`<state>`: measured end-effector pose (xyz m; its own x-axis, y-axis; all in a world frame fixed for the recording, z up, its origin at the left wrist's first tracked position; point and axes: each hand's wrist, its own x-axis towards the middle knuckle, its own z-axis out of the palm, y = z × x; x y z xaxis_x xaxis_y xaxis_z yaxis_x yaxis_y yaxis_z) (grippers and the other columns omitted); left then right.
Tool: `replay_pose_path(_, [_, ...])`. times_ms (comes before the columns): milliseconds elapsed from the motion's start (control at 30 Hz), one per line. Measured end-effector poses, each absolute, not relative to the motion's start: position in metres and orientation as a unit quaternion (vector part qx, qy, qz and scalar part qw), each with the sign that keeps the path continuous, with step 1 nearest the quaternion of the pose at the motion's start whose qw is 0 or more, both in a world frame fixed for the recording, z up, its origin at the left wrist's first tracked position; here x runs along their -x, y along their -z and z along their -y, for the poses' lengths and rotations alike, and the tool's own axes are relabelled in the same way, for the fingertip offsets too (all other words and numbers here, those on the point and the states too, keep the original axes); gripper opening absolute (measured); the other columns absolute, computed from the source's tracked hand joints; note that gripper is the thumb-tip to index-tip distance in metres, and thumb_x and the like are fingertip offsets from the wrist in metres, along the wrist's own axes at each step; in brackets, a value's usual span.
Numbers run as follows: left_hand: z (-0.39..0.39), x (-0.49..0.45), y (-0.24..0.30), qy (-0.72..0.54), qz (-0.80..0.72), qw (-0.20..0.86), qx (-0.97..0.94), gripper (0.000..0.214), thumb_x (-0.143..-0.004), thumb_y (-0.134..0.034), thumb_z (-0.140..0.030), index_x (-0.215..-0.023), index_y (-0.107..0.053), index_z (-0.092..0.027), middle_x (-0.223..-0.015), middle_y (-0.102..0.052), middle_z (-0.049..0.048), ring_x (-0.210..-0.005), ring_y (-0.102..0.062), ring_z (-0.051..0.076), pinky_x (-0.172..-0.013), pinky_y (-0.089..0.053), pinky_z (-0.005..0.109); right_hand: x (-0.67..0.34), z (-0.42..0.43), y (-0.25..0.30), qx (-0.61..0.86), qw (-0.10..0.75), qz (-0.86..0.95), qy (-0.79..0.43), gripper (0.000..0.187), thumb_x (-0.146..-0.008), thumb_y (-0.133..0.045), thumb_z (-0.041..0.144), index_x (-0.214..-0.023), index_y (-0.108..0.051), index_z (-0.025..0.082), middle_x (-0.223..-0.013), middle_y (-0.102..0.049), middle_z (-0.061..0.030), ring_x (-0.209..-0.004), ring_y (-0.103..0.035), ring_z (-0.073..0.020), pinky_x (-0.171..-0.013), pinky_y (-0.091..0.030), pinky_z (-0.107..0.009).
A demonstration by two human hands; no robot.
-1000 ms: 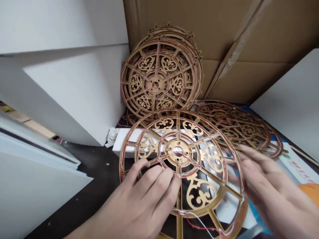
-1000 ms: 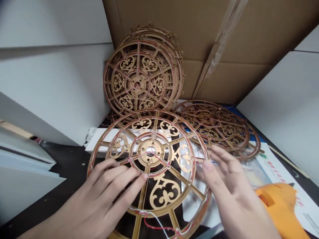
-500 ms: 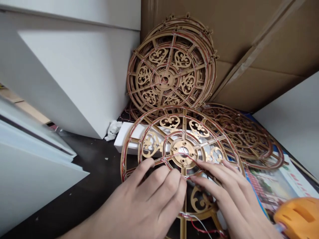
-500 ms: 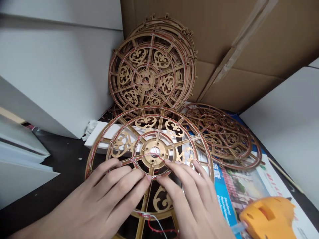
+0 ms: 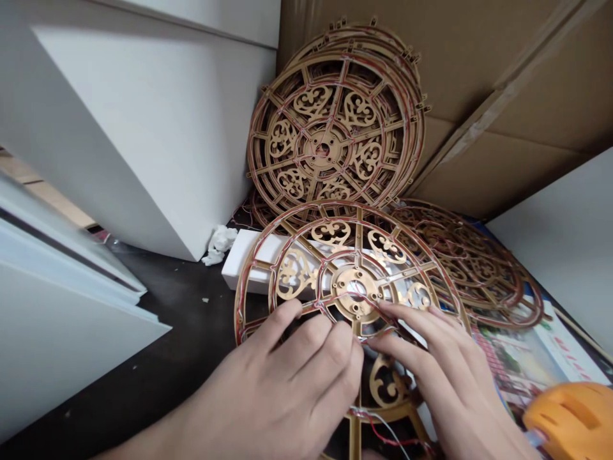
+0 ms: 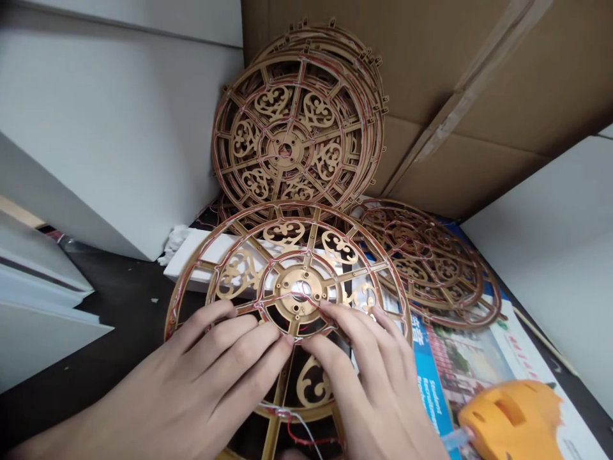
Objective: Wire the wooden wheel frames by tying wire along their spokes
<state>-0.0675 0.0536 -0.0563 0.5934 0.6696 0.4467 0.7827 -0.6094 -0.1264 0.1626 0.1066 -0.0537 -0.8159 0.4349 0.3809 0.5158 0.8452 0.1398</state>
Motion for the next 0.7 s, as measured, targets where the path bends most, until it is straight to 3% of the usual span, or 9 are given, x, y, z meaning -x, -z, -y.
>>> replay_pose_path(167, [-0.054, 0.068, 0.059, 0.194, 0.410, 0.157, 0.877, 0.038, -0.103, -0.031, -0.021, -0.126, -0.060, -0.012, -0.122, -0.061, 0.0072, -0.113, -0.049, 0.024, -0.105, -0.027, 0.044, -0.161, -0.107, 0.055, 0.265, 0.157, 0.945, 0.109, 0.055, -0.071, -0.053, 0.033, -0.123, -0.050, 0.016, -0.136, -0.046, -0.0178, -0.122, -0.044, -0.0361, -0.094, -0.037, -0.055])
replay_pose_path(400, [-0.053, 0.070, 0.059, 0.194, 0.404, 0.155, 0.880, 0.036, -0.101, -0.035, -0.019, -0.126, -0.060, -0.009, -0.122, -0.061, 0.0090, -0.114, -0.049, 0.026, -0.107, -0.027, 0.045, -0.163, -0.106, 0.059, 0.271, 0.170, 0.940, 0.117, 0.059, -0.077, -0.059, 0.052, -0.123, -0.050, 0.017, -0.136, -0.048, -0.0171, -0.122, -0.045, -0.0356, -0.096, -0.037, -0.051])
replay_pose_path(633, [-0.053, 0.071, 0.057, 0.190, 0.402, 0.151, 0.883, 0.037, -0.102, -0.033, -0.018, -0.127, -0.059, -0.009, -0.122, -0.061, 0.0081, -0.113, -0.049, 0.024, -0.107, -0.027, 0.044, -0.167, -0.104, 0.065, 0.289, 0.173, 0.937, 0.094, 0.066, -0.067, -0.060, 0.034, -0.130, -0.046, 0.019, -0.143, -0.044, -0.0163, -0.129, -0.042, -0.0360, -0.101, -0.036, -0.054])
replay_pose_path(700, [-0.054, 0.071, 0.057, 0.180, 0.397, 0.146, 0.888, 0.038, -0.102, -0.032, -0.018, -0.128, -0.058, -0.008, -0.125, -0.061, 0.0082, -0.114, -0.049, 0.024, -0.108, -0.026, 0.044, -0.167, -0.105, 0.063, 0.286, 0.165, 0.938, 0.101, 0.065, -0.069, -0.060, 0.035, -0.131, -0.046, 0.019, -0.142, -0.045, -0.0163, -0.127, -0.044, -0.0359, -0.099, -0.039, -0.053])
